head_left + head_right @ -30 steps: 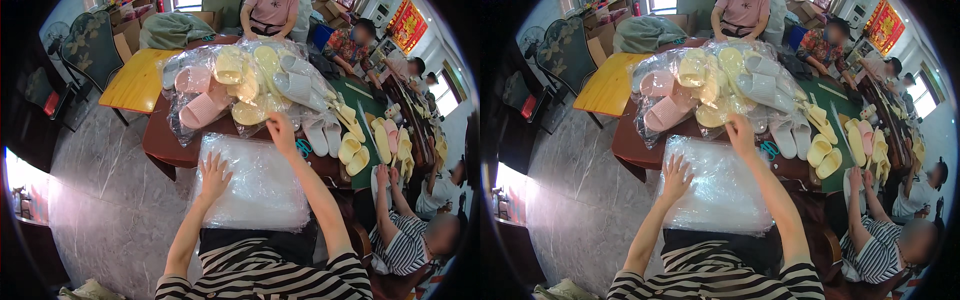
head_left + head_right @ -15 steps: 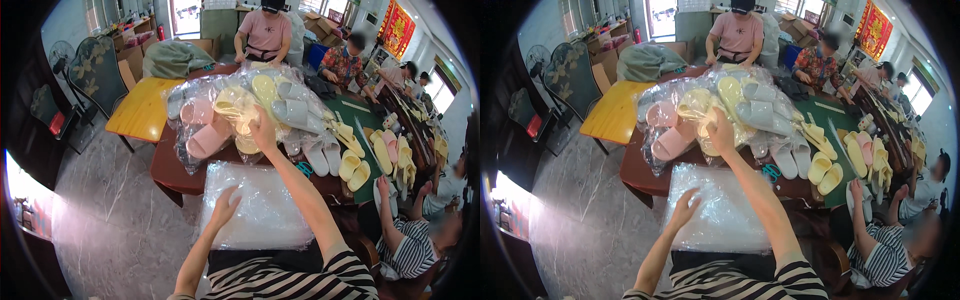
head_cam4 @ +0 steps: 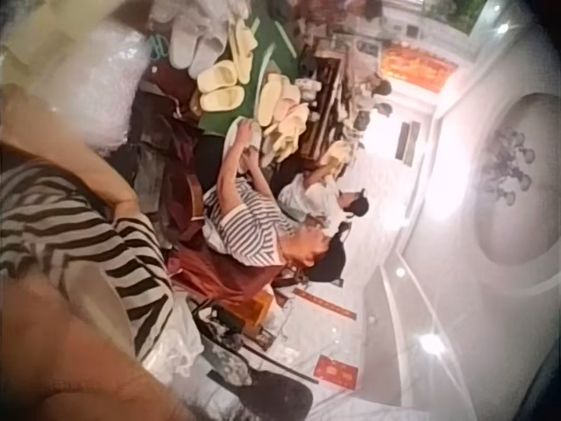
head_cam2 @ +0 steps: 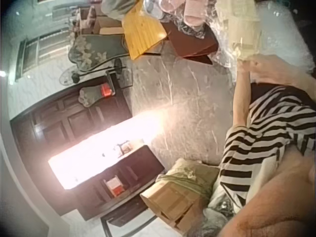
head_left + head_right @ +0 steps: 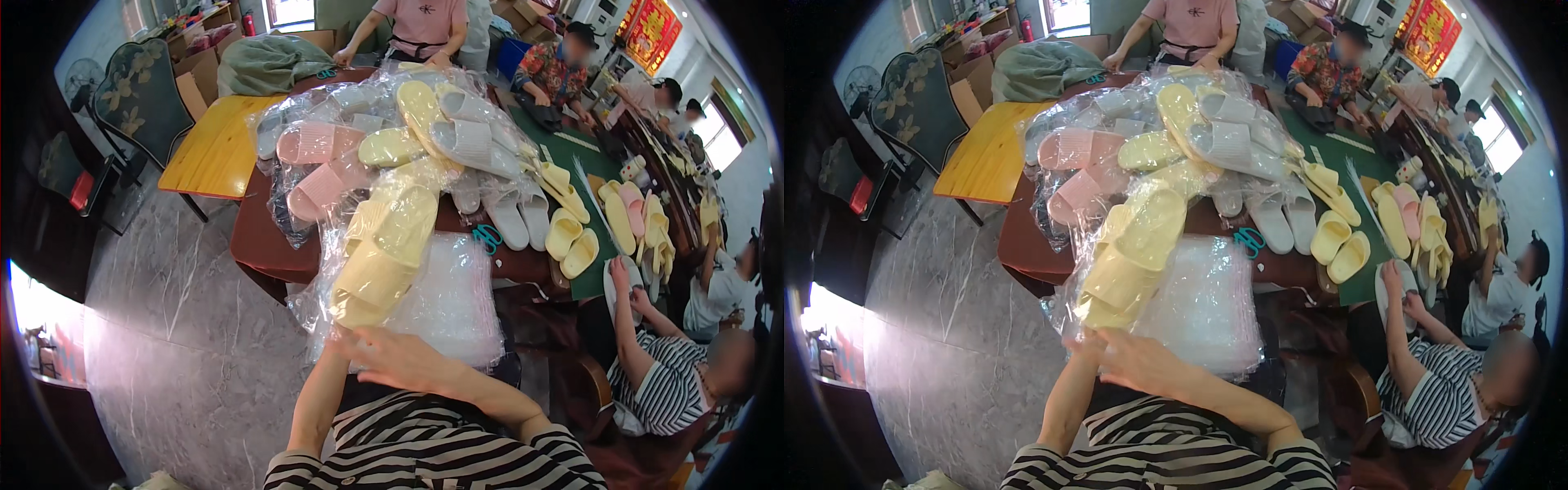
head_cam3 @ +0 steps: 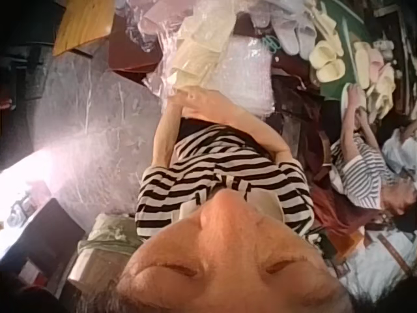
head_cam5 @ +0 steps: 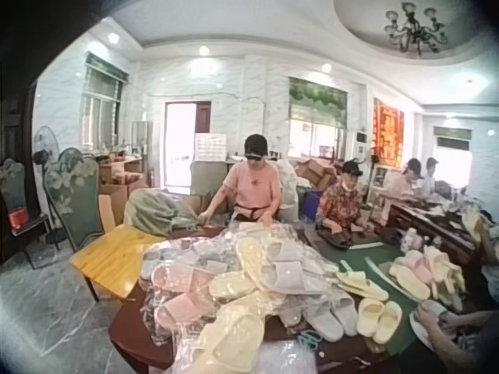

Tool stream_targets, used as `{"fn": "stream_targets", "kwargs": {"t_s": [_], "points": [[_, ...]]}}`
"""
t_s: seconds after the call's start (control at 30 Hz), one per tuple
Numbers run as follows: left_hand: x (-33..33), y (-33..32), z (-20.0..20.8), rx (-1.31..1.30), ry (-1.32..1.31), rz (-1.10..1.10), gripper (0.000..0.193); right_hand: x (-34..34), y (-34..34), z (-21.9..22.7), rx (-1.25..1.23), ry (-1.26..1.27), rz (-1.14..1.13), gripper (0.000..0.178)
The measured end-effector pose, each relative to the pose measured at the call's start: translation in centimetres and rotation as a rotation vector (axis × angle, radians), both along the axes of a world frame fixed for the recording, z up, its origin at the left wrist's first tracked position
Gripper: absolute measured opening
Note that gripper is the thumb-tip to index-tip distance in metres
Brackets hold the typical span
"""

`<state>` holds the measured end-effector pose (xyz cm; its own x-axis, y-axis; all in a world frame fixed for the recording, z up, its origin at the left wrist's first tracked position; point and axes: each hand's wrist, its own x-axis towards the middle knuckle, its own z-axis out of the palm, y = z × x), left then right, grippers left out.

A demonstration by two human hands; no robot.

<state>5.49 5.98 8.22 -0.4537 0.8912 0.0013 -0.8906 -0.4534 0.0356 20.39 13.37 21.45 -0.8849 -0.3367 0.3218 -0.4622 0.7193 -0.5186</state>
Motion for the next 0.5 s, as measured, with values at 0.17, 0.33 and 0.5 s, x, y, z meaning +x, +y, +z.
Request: {"fn": "stream_targets", "kwargs": {"t_s": [0.17,0.33,0.5], "points": [[0.1,-1.7,-1.3,0.000,-0.060,-0.102,0.067,2.8,7.5,0.1,-0.415,-0.201,-0.226,0.036],[-0.5,-2.6,-1.8,-0.010,-0.121,-0.169,0.070,-3.5,19.6,-6.7,-0.980,-0.193,-0.678,0.025],[-0.7,-4.3,-1.6,-0.011,-0.221,-0.226,0.073,-6.7,23.4,-11.6,-0.958,-0.410,-0.549,0.035]]}}
